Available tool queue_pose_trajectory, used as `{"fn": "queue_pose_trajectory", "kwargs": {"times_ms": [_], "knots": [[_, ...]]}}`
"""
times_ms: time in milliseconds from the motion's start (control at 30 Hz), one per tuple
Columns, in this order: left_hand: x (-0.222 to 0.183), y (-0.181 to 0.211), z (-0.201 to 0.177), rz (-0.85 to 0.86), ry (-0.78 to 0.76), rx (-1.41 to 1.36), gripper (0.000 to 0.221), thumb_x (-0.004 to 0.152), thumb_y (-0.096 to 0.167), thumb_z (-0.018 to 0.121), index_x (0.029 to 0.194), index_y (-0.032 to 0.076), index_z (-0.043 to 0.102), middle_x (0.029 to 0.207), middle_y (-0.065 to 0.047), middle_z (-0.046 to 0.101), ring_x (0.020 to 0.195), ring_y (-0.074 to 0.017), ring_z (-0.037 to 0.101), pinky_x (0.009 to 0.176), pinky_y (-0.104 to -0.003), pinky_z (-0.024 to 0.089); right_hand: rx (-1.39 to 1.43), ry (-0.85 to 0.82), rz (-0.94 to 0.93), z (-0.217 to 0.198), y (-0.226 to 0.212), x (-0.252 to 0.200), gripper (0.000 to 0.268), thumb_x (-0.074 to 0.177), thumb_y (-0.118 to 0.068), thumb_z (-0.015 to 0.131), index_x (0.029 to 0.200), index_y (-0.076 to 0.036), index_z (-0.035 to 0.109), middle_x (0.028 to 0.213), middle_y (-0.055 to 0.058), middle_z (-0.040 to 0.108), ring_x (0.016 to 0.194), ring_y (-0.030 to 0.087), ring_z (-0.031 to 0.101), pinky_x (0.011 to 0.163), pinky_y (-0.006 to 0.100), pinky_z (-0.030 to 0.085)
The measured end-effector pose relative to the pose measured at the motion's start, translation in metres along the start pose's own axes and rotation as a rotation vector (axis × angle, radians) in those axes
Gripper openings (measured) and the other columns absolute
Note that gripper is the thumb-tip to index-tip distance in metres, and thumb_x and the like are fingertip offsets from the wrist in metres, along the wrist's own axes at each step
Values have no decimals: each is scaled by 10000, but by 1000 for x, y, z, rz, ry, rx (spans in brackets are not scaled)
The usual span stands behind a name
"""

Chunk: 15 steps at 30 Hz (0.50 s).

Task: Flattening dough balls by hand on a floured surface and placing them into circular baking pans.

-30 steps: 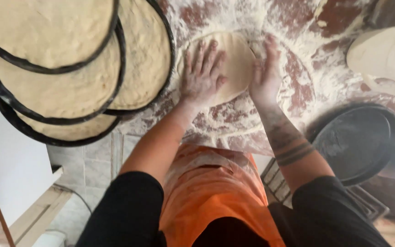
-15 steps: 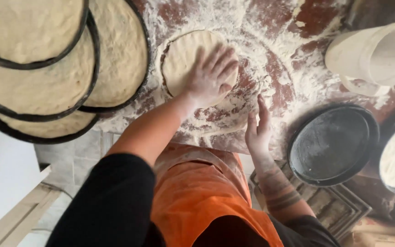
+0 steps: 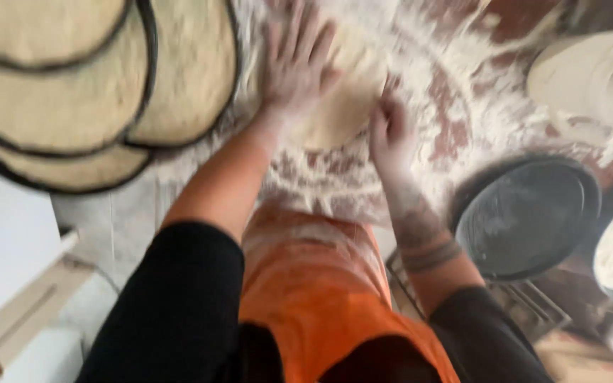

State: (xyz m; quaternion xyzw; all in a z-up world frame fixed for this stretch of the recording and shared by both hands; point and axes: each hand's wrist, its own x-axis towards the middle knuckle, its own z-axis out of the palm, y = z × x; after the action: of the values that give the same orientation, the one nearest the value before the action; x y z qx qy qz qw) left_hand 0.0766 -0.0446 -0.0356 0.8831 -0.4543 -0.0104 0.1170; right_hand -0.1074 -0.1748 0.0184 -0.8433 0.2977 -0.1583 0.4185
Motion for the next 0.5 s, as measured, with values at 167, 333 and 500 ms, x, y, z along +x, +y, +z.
{"fn": "queue_pose_trajectory", "kwargs": {"times_ms": [167, 333, 500], "knots": [[17, 6, -15, -225, -10, 11, 686, 965, 496, 674, 1552, 192, 493, 1616, -181, 293, 1485, -412, 253, 1184, -619, 262, -68, 0, 116, 13, -1, 58, 162, 910, -220, 650, 1016, -120, 579, 986, 51, 570, 817, 210, 625, 735, 372, 506], [17, 7, -63, -477, -497, 79, 876, 1013, 682, 528, 1593, 99, 227, 1612, -328, 239, 1503, -479, 212, 1235, -520, 178, -177, -447, 635, 0, -82, 72, 536, 967, -440, 692, 1261, -32, 507, 1125, 86, 711, 985, 214, 737, 819, 319, 666], [12, 16, -136, -137, -678, -99, 333, 919, 282, 702, 1127, 23, 678, 1330, -159, 539, 1330, -415, 426, 1222, -565, 235, -117, -640, -29, 8, -40, 42, 130, 863, -109, 640, 887, -60, 759, 983, 92, 704, 989, 232, 657, 870, 320, 593]]}}
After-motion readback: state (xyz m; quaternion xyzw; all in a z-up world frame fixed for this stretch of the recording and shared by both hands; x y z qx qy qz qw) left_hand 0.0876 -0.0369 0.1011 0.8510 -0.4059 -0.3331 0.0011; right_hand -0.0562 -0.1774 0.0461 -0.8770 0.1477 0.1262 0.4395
